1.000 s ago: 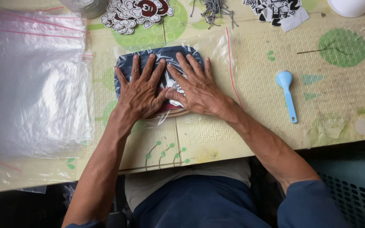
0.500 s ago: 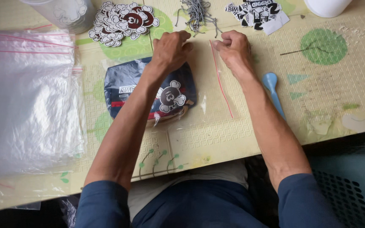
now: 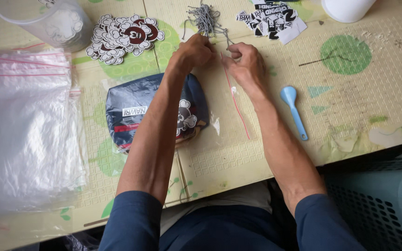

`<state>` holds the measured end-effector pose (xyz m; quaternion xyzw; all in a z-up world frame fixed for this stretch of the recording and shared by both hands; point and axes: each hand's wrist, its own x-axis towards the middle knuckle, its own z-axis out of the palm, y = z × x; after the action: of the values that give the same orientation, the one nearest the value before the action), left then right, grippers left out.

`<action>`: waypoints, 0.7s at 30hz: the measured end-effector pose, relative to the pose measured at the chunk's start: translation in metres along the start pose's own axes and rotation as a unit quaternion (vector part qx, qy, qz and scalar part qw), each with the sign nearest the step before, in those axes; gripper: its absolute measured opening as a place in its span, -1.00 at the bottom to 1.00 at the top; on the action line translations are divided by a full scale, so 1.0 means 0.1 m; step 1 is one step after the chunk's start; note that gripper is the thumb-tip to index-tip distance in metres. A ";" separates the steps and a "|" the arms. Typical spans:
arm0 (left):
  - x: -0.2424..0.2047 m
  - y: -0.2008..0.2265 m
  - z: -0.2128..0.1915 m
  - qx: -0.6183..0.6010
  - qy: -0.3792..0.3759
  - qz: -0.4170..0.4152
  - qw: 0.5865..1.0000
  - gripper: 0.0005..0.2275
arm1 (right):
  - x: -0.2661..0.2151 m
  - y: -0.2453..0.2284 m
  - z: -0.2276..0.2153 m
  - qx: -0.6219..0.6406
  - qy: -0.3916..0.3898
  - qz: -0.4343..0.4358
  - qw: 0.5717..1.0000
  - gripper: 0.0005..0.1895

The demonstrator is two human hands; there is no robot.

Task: The person wipes a blue shoulder bag with a blue brush, then attaches a bear-shaped charm and a rectangular sticker to the front. Finally, the person places the bag into a clear plastic zip-lock bag and seals it.

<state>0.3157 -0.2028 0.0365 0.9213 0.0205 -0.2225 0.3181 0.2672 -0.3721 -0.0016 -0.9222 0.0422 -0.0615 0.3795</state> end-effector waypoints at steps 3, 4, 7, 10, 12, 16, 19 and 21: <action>0.11 -0.10 0.08 -0.085 -0.008 0.043 0.995 -0.75 | 0.16 0.23 0.21 0.183 0.039 -0.044 0.981 -0.63; 0.15 -0.11 0.06 -0.148 -0.016 0.072 0.986 -0.68 | 0.27 0.30 0.31 0.326 0.063 -0.092 0.939 -0.68; 0.29 -0.24 0.15 -0.179 -0.005 0.097 0.979 -0.72 | 0.39 0.36 0.48 0.296 0.077 -0.092 0.948 -0.66; 0.34 -0.27 0.17 -0.203 -0.011 0.094 0.975 -0.67 | 0.38 0.32 0.45 0.300 0.049 -0.042 0.952 -0.71; 0.40 -0.28 0.18 -0.199 -0.009 0.097 0.975 -0.65 | 0.30 0.18 0.32 0.260 0.041 -0.040 0.964 -0.71; 0.34 -0.25 0.17 -0.218 -0.014 0.091 0.972 -0.66 | 0.37 0.24 0.39 0.227 0.045 -0.062 0.971 -0.73; 0.07 -0.14 0.07 -0.156 0.007 0.060 0.986 -0.78 | 0.44 0.34 0.52 0.270 0.052 -0.087 0.958 -0.76; 0.04 -0.12 0.05 -0.142 0.017 0.065 0.988 -0.94 | 0.37 0.22 0.43 0.255 0.055 -0.091 0.961 -0.76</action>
<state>0.3155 -0.1972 0.0242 0.8695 -0.0030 -0.1808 0.4596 0.3094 -0.3628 -0.0442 -0.7902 -0.0376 -0.1553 0.5917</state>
